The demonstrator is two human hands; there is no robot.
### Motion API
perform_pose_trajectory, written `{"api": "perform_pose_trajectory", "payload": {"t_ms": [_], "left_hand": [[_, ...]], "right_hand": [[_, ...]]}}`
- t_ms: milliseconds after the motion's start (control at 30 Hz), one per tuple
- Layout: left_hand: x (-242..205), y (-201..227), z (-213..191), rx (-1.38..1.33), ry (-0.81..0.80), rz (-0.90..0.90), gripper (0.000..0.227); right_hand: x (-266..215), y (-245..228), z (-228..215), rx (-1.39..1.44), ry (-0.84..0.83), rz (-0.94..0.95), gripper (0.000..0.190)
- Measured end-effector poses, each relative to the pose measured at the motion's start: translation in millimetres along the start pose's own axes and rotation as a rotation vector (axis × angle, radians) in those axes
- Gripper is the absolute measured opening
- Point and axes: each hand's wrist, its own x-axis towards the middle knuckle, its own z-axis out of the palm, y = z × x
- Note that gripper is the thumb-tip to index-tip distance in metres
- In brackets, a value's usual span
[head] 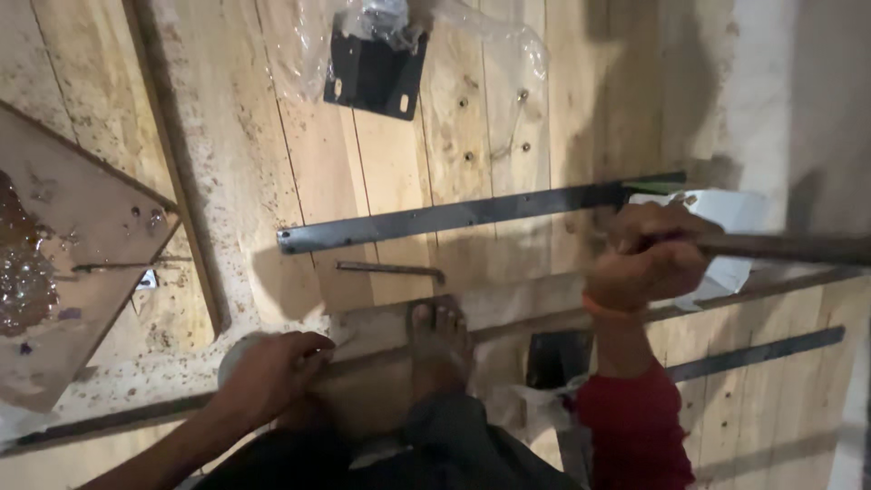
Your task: The person assembles a wood and metal structure by placing a metal bracket onto a wooden surface, inserting screws by hand, and tightening them using a small wrench.
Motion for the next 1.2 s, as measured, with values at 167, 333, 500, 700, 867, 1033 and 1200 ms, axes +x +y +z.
{"api": "perform_pose_trajectory", "payload": {"t_ms": [167,333,500,700,867,1033,1200], "left_hand": [[-1,4,5,-0.106,-0.01,0.029,0.034],[-12,4,4,-0.059,-0.004,0.017,0.032],[-3,12,-2,-0.101,-0.025,-0.026,0.032],[3,8,7,-0.079,0.012,0.114,0.031],[-5,-5,7,-0.102,0.008,-0.107,0.032],[5,3,6,-0.111,-0.089,-0.156,0.035],[9,21,0,-0.146,-0.024,-0.05,0.035]], "right_hand": [[-55,41,35,-0.601,-0.361,0.423,0.03],[-55,21,-1,-0.514,-0.298,0.702,0.032],[5,-5,-2,0.149,0.085,0.205,0.034],[-73,62,33,-0.577,-0.259,0.486,0.039],[-67,48,-19,-0.486,-0.122,0.936,0.045],[-82,89,-71,-0.298,0.064,0.6,0.035],[-110,134,4,0.811,0.276,1.172,0.031]]}}
